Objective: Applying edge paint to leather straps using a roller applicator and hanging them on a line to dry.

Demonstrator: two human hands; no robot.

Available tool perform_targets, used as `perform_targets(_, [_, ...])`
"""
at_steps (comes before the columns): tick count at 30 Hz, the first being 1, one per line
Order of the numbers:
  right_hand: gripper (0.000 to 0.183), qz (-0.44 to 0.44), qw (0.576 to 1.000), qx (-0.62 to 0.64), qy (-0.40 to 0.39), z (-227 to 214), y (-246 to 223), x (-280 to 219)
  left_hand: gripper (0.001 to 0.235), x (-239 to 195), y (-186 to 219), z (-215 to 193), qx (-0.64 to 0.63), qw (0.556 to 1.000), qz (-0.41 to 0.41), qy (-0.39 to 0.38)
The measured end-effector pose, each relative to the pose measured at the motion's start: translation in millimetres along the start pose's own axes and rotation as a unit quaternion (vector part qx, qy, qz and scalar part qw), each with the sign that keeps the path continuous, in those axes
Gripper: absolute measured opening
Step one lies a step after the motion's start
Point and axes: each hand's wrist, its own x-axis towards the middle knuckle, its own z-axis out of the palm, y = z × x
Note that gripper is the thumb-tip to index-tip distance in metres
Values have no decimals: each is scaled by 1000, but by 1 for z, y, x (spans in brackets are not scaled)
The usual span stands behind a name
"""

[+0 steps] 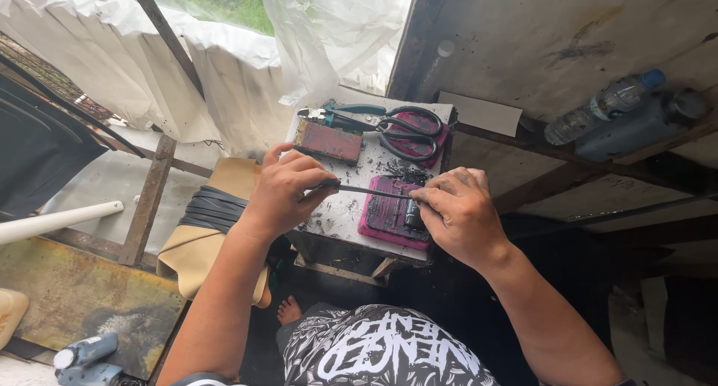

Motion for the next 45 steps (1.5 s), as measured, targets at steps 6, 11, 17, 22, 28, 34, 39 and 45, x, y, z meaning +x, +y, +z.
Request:
perform_targets(6, [12, -3, 999, 16, -27, 4, 3, -9, 12, 3, 7, -7, 50, 999, 10, -14])
perform_targets(11, [11, -17, 1000, 10, -24, 10, 3, -12, 11, 3, 10, -13, 85, 996, 15, -31])
perform_targets(17, [12, -30, 999, 8, -14, 15, 8, -17, 11, 2, 16, -13, 122, 992, 23, -38])
perform_targets(22, [10, -32, 999, 7, 1, 8, 13, -24, 11, 7, 24, -6, 130, 989, 51, -40])
perform_targets(28, [15, -12, 999, -15, 31, -7, 19, -40, 11, 16, 42, 7, 111, 988, 90, -51])
perform_targets(34, [14, 4, 999, -32, 38, -23, 34, -64, 11, 29, 62, 22, 88, 985, 137, -52])
perform_targets(39, [16, 31, 997, -52, 48, -31, 44, -89, 11, 37, 77, 35, 65, 983, 156, -70])
perform_targets(45, [17, 71, 994, -63, 44, -42, 52, -112, 12, 45, 91, 51, 29, 981, 178, -79])
